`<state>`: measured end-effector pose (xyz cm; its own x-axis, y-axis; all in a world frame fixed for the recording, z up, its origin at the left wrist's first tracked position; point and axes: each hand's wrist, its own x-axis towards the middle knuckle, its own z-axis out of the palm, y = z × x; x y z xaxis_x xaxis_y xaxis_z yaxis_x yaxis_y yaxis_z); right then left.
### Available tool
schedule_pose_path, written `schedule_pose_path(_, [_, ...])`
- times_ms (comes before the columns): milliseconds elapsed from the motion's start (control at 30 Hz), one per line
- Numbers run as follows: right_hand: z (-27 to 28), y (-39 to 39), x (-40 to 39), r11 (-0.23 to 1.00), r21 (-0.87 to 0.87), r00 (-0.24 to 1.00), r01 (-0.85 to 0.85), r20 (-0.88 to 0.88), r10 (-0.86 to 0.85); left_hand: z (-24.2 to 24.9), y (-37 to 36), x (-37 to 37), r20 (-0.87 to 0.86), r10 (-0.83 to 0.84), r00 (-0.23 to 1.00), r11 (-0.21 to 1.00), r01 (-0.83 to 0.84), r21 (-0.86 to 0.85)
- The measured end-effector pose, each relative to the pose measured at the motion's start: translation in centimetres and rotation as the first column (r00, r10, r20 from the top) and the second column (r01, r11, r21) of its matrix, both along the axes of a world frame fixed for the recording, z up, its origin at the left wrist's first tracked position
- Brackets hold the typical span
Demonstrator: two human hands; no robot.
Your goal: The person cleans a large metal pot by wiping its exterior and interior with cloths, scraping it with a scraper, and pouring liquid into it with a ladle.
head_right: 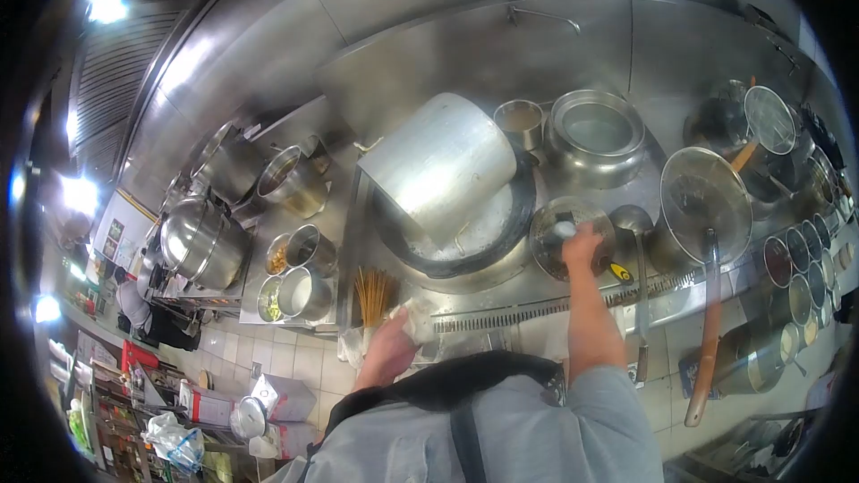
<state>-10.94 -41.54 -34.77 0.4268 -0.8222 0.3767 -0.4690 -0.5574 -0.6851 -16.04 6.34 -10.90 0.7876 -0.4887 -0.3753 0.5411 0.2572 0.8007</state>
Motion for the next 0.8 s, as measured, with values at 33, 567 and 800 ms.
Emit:
schedule_pose_path(33, [0.4,-0.7,0.2,0.999,0.026,0.998,0.044,0.032,-0.045,0.5,-0.9,0.3,-0.083,0.01,0.996,0.997,-0.016,-0.069])
schedule_pose_path(567, [22.0,10.5,-8.2,0.149,0.699,0.688,-0.7,0.715,-0.123,0.7,-18.1,4.9,0.158,-0.297,0.942,0.954,0.286,0.084])
schedule_pose_path(800, [22.7,10.9,-9.0,-0.117,0.626,0.618,-0.771,0.69,-0.378,0.4,-19.1,4.7,0.188,-0.243,0.952,0.97,0.236,0.059])
